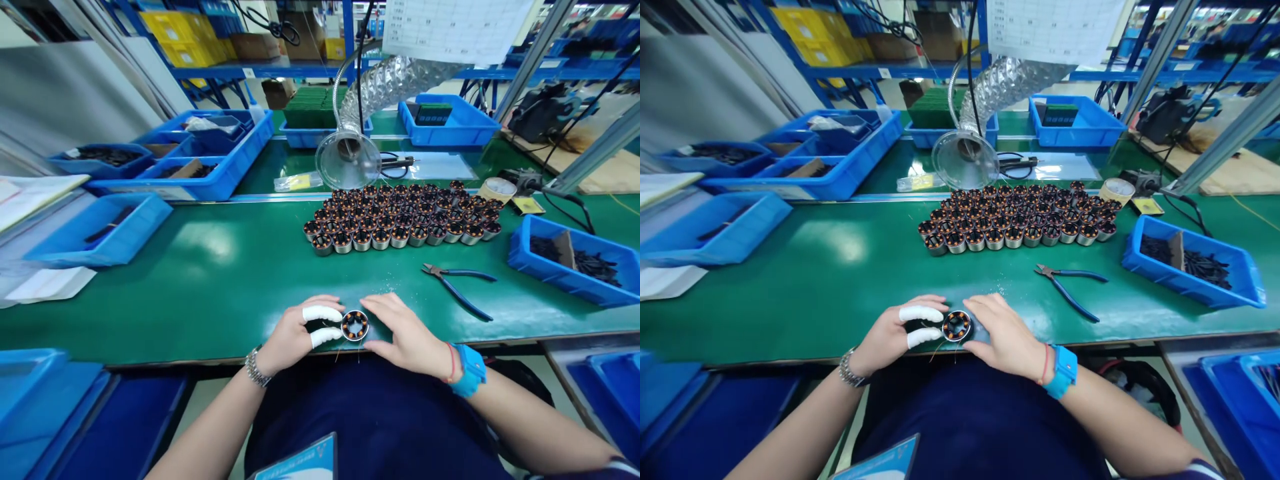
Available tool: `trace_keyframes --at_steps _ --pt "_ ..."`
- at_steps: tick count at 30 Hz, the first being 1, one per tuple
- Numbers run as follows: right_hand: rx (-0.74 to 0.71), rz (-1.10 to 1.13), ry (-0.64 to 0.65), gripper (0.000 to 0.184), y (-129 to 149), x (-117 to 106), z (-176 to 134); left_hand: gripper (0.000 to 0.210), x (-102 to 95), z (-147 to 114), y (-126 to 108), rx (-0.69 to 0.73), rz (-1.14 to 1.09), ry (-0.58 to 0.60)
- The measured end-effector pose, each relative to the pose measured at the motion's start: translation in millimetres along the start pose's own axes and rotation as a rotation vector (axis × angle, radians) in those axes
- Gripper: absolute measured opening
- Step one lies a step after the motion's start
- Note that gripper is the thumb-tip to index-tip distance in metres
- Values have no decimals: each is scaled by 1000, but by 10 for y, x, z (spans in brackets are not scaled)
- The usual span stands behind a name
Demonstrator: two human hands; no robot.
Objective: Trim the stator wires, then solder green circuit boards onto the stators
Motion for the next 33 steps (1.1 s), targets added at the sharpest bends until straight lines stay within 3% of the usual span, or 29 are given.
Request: trace_keyframes --at_steps 5,9,11,13,15,19,23,27,29,33 --pt "-54 54 83 44 23 58 196 11 12 87 -34 -84 1 6" --pt "17 -47 29 36 69 46 209 10 -167 247 -216 -16 152 41" --pt "53 -103 -20 33 76 56 177 9 -350 308 -289 1 189 -52" --pt "72 -142 -80 32 70 78 138 10 -521 324 -296 -18 226 -243" --pt "76 -164 -139 33 51 104 105 11 -563 294 -232 -29 287 -314" --pt "70 -169 -177 36 13 137 79 19 -203 169 -12 -19 239 50" --pt "64 -174 -152 35 15 134 84 11 107 121 20 -34 111 33" --pt "97 -214 -155 30 43 140 91 6 31 205 -130 -51 88 11" --pt "113 -250 -174 29 56 155 88 6 -153 235 -186 -79 76 -66" --pt "141 -317 -211 32 63 194 75 9 -547 184 -160 -162 32 -482"
Point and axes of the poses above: each hand's wrist, its own z-axis towards the middle knuckle, its own x-axis out of the palm, y = z × x, the point moved 2 cm from there along z, towards the middle knuckle, and after that the axes turned 2 degrees about z, right-handed, at the moved point
